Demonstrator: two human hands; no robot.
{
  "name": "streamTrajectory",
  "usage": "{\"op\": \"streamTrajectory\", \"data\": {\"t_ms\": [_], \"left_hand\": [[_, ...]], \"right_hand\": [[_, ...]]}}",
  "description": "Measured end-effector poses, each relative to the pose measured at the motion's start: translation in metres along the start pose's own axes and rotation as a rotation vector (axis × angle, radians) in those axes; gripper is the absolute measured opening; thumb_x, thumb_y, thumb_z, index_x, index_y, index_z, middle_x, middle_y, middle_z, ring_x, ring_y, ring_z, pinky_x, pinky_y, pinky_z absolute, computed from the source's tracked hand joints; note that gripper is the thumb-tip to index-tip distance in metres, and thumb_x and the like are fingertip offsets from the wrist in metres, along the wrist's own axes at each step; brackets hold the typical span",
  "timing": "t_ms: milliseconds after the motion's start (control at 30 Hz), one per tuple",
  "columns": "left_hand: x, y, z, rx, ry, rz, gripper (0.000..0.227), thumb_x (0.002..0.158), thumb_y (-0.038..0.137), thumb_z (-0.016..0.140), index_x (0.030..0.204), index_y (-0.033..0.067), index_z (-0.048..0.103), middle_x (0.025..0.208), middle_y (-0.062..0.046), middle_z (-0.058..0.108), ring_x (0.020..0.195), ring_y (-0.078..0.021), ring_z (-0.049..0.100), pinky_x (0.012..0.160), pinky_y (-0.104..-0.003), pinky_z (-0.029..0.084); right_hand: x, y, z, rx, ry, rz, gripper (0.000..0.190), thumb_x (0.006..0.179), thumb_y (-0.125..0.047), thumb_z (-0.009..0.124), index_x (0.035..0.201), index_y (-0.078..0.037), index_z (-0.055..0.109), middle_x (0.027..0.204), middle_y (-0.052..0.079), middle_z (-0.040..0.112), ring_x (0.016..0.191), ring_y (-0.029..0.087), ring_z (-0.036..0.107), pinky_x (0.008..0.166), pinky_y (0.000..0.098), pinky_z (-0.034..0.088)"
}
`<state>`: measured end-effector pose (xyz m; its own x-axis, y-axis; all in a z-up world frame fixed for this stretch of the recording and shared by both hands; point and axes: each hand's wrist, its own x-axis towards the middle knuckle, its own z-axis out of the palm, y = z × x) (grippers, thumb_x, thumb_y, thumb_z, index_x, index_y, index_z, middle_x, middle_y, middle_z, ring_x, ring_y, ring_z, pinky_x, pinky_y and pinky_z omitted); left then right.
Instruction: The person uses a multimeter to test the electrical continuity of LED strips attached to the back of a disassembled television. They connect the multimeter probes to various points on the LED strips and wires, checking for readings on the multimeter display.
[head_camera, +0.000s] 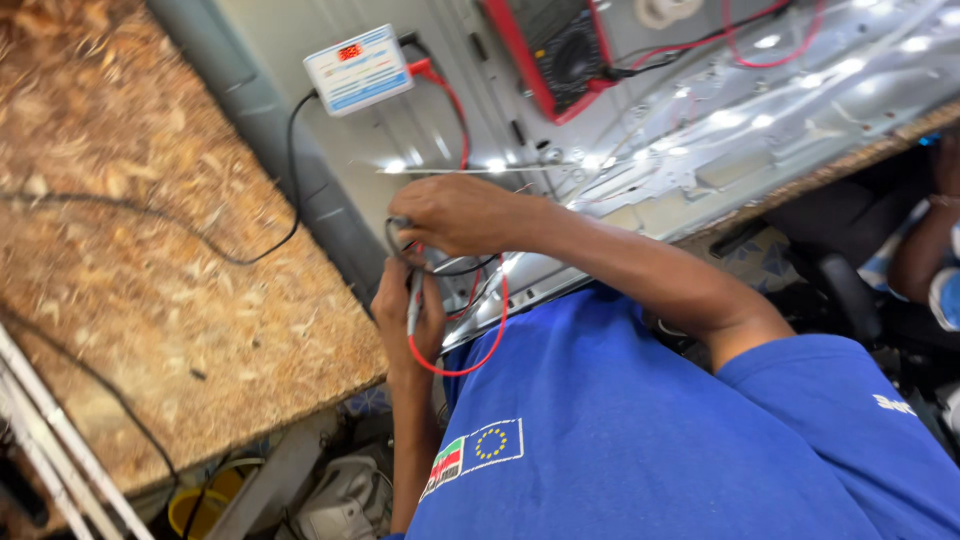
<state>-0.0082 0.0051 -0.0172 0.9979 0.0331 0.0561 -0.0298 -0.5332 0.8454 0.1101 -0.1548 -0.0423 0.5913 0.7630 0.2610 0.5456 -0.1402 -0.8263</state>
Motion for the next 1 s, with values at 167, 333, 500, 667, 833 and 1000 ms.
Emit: {"op": "streamTrajectory", "data": {"t_ms": [167,333,500,667,833,1000], "left_hand": [[0.002,-0.001,0.002,-0.040,0.018,0.053,0.003,0.095,0.000,0.059,0.096,0.0030,0.060,0.086,-0.024,0.064,0.083,-0.0523,0.065,0.068,-0.051,0.054],[0.005,0.008,-0.002,-0.065,0.023,0.070,0.005,0.096,0.000,0.057,0.097,0.0048,0.060,0.089,-0.020,0.067,0.085,-0.0480,0.067,0.074,-0.047,0.056],[0.006,0.010,-0.002,-0.093,0.003,0.075,0.007,0.097,-0.001,0.055,0.097,0.0057,0.056,0.089,-0.021,0.065,0.083,-0.0470,0.066,0.073,-0.048,0.055],[0.005,0.007,-0.001,-0.094,-0.002,0.086,0.007,0.097,-0.001,0.056,0.097,0.0061,0.057,0.089,-0.020,0.066,0.082,-0.0458,0.066,0.074,-0.046,0.055],[0.004,0.005,0.000,-0.075,-0.007,0.071,0.006,0.097,-0.001,0.057,0.096,0.0052,0.057,0.089,-0.021,0.066,0.082,-0.0474,0.065,0.072,-0.047,0.054],[0.005,0.010,-0.002,-0.092,-0.006,0.065,0.006,0.098,-0.001,0.056,0.096,0.0046,0.057,0.088,-0.021,0.065,0.081,-0.0470,0.066,0.072,-0.047,0.054]], "right_hand": [[0.001,-0.003,-0.008,0.012,-0.030,0.031,0.016,0.106,-0.018,0.057,0.099,-0.003,0.057,0.088,0.017,0.060,0.090,0.045,0.064,0.081,0.0520,0.053],[-0.001,-0.003,-0.009,-0.019,-0.039,0.054,0.016,0.105,-0.017,0.059,0.096,-0.003,0.057,0.087,0.016,0.061,0.089,0.043,0.065,0.080,0.0492,0.053],[0.000,-0.007,-0.013,-0.030,-0.024,0.069,0.016,0.105,-0.012,0.059,0.091,-0.005,0.058,0.082,0.014,0.060,0.082,0.041,0.064,0.075,0.0469,0.053],[0.000,-0.005,-0.011,-0.041,-0.012,0.069,0.017,0.105,-0.014,0.059,0.091,-0.005,0.057,0.081,0.013,0.059,0.081,0.040,0.064,0.074,0.0469,0.053],[0.001,-0.011,-0.014,-0.028,0.009,0.069,0.017,0.106,-0.015,0.058,0.092,-0.006,0.058,0.080,0.012,0.059,0.080,0.038,0.065,0.073,0.0458,0.053],[0.001,-0.011,-0.014,-0.018,0.008,0.068,0.015,0.105,-0.011,0.058,0.091,-0.005,0.059,0.079,0.014,0.059,0.077,0.039,0.064,0.069,0.0460,0.052]]}}
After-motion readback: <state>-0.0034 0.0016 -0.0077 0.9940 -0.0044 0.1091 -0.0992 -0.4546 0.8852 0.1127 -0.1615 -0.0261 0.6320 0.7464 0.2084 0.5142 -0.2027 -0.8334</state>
